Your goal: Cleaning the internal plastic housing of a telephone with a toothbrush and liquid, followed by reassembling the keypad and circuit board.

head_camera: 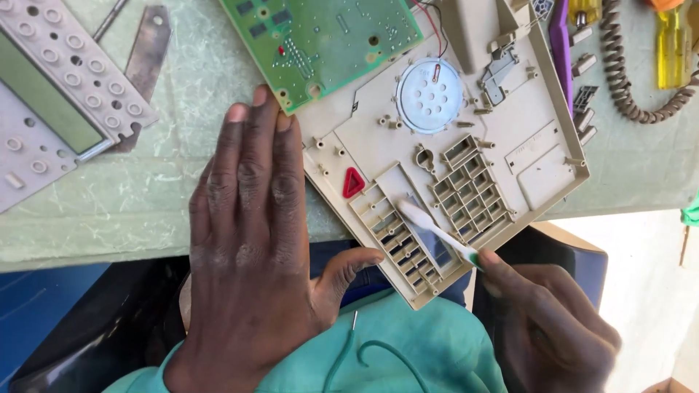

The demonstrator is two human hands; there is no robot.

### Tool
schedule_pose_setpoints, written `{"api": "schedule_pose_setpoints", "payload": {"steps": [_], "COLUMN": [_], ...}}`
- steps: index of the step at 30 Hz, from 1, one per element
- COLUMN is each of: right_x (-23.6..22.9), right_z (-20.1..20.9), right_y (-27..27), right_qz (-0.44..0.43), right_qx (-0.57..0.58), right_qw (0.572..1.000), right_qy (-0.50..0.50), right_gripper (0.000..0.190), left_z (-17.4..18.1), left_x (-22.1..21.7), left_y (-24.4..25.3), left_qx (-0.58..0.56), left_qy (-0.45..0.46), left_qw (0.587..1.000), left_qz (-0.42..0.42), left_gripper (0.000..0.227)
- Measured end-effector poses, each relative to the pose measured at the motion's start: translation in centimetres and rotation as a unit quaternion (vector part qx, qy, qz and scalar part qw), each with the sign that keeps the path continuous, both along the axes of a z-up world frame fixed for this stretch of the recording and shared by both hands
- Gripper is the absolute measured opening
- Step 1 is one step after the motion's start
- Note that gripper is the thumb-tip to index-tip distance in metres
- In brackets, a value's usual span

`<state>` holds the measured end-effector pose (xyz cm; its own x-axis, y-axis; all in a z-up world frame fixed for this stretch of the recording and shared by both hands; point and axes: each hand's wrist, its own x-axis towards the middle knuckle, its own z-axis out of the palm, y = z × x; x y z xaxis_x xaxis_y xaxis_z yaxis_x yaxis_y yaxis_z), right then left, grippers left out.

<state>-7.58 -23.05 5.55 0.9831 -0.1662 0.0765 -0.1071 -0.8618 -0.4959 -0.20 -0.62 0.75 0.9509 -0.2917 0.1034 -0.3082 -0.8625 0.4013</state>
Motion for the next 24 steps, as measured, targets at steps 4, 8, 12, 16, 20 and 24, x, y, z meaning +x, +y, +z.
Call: {"api": "schedule_pose_setpoints", "payload": {"steps": [4, 8, 12, 16, 20, 24], "right_x": [0.8, -2.5, -1.8, 3.8, 9.2, 8.7], "right_z": [2.4, 5.7, 7.3, 6.4, 2.1, 2.8], "right_y": [-1.0, -10.0, -10.3, -13.4, -16.8, -17.9], "right_qz": [0.027, 0.040, 0.094, 0.350, 0.459, 0.408], "right_qx": [-0.007, -0.170, -0.248, -0.354, -0.270, -0.326], "right_qw": [0.997, 0.895, 0.924, 0.856, 0.844, 0.844], "right_qy": [0.065, 0.410, 0.276, 0.142, 0.062, 0.119], "right_gripper": [0.027, 0.063, 0.067, 0.071, 0.036, 0.054], "left_z": [0.1, -0.1, 0.1, -0.2, -0.3, -0.3], "left_x": [0.1, 0.2, -0.3, -0.2, -0.2, -0.2], "left_y": [-0.1, 0.1, 0.1, 0.2, 0.1, 0.2], "left_qx": [-0.001, -0.009, 0.011, 0.011, -0.001, -0.005], "left_qy": [-0.012, -0.012, 0.014, 0.004, -0.016, -0.014], "left_qw": [1.000, 1.000, 1.000, 1.000, 1.000, 1.000], "left_qz": [0.001, -0.003, -0.013, -0.007, 0.000, 0.008], "left_gripper": [0.113, 0.113, 0.122, 0.125, 0.115, 0.114]}}
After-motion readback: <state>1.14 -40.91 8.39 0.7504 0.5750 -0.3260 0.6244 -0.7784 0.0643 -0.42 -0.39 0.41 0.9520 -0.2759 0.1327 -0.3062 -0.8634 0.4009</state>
